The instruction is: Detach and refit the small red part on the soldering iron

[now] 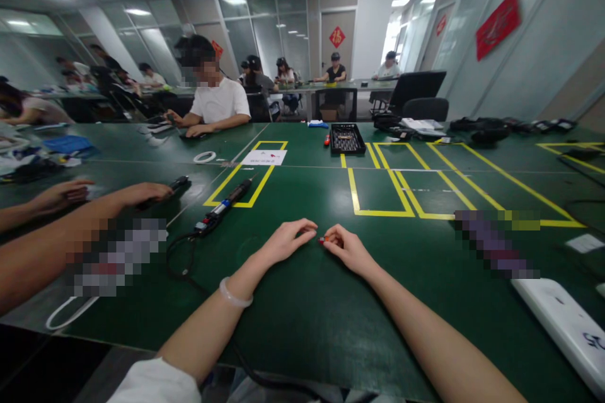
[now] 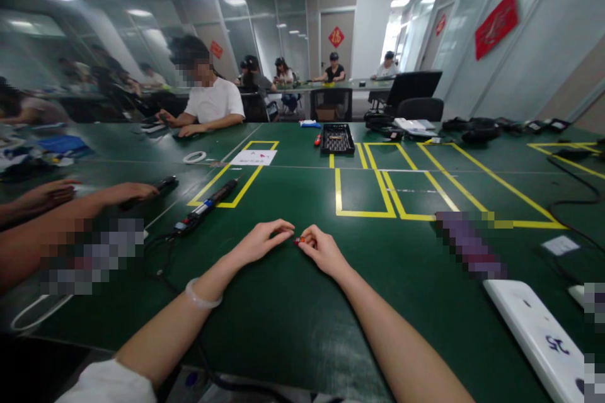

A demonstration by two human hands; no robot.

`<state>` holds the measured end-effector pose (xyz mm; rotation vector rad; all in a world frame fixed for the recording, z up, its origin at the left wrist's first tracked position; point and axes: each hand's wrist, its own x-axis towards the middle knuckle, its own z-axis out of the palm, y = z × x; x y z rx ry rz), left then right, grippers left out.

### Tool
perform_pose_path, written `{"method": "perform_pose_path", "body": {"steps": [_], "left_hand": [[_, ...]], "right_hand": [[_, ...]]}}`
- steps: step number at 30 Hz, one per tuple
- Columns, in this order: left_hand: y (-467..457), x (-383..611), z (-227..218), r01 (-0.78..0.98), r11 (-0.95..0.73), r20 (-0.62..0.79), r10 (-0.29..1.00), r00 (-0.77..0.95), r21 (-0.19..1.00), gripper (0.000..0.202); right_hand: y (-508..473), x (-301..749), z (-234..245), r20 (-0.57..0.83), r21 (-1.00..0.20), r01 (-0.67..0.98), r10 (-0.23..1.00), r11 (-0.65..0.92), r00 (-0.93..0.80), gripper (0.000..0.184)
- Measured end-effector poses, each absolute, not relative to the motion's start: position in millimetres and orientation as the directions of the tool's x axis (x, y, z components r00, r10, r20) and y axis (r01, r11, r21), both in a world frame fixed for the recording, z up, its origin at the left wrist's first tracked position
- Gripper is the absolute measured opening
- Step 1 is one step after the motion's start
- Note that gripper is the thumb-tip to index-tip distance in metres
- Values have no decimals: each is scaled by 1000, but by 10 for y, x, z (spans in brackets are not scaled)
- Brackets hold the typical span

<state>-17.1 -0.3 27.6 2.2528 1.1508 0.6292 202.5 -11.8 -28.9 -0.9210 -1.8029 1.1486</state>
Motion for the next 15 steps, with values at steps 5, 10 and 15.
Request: {"method": "perform_pose_path", "body": {"steps": [5, 10, 15], "left_hand": [[271, -1143, 395, 981, -75, 342, 940, 9, 180, 53], [333, -2028, 302, 880, 474, 67, 878, -474, 19, 73], [326, -2174, 266, 905, 425, -126, 898, -422, -3, 57]], "right_hand": [[-125, 2014, -283, 219, -933, 174, 881, 315, -419, 18], [-134, 1991, -278, 209, -931, 189, 882, 311, -423, 17], [-132, 1992, -248, 206, -919, 223, 878, 326, -432, 18]]}}
